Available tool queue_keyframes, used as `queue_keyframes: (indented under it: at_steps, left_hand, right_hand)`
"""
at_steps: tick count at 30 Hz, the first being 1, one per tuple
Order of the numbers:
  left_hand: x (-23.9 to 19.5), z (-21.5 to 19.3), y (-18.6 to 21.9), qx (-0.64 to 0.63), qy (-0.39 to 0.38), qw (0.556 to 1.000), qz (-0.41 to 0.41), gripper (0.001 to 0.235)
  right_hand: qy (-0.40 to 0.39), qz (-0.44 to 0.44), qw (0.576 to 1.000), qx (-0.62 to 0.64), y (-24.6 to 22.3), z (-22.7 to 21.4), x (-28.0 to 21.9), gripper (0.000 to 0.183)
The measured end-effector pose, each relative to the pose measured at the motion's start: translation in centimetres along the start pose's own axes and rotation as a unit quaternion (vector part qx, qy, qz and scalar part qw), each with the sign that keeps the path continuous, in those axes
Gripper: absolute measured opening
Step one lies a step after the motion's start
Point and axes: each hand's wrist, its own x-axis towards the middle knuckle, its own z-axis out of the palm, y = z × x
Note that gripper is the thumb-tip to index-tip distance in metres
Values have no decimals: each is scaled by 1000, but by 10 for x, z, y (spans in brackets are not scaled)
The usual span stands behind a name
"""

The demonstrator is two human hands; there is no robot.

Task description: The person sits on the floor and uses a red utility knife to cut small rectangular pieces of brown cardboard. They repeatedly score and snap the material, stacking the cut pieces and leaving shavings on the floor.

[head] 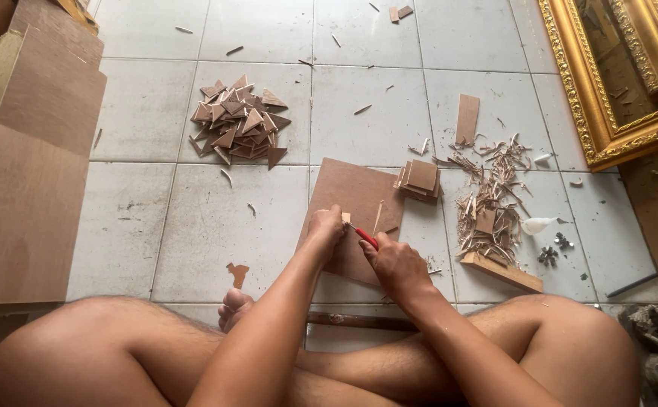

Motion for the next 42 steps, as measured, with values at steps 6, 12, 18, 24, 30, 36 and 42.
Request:
queue_keyframes:
  at_steps: [6,12,18,24,30,36,42]
  left_hand:
    - [4,6,-3,-27,9,1000,-4,57]
    - [7,5,2,-25,4,1000,-17,58]
    - [40,8,-10,37,-4,999,33,58]
    - [4,-4,-2,-60,1,998,-13,50]
    - [0,-5,3,-64,12,998,-20,54]
    - [12,0,-1,-62,1,997,-35,55]
    - [28,5,-11,-73,8,997,-35,54]
  right_hand:
    - [-33,22,999,-4,8,12,24,70]
    - [-72,69,995,-33,-4,1,36,67]
    - [-76,75,994,-31,-7,-8,41,72]
    - [-3,60,997,47,7,3,19,70]
    - [10,6,1000,-8,-19,-25,4,63]
    - [20,8,1000,6,-12,-26,9,58]
    - [22,-17,1000,-5,-12,-21,7,57]
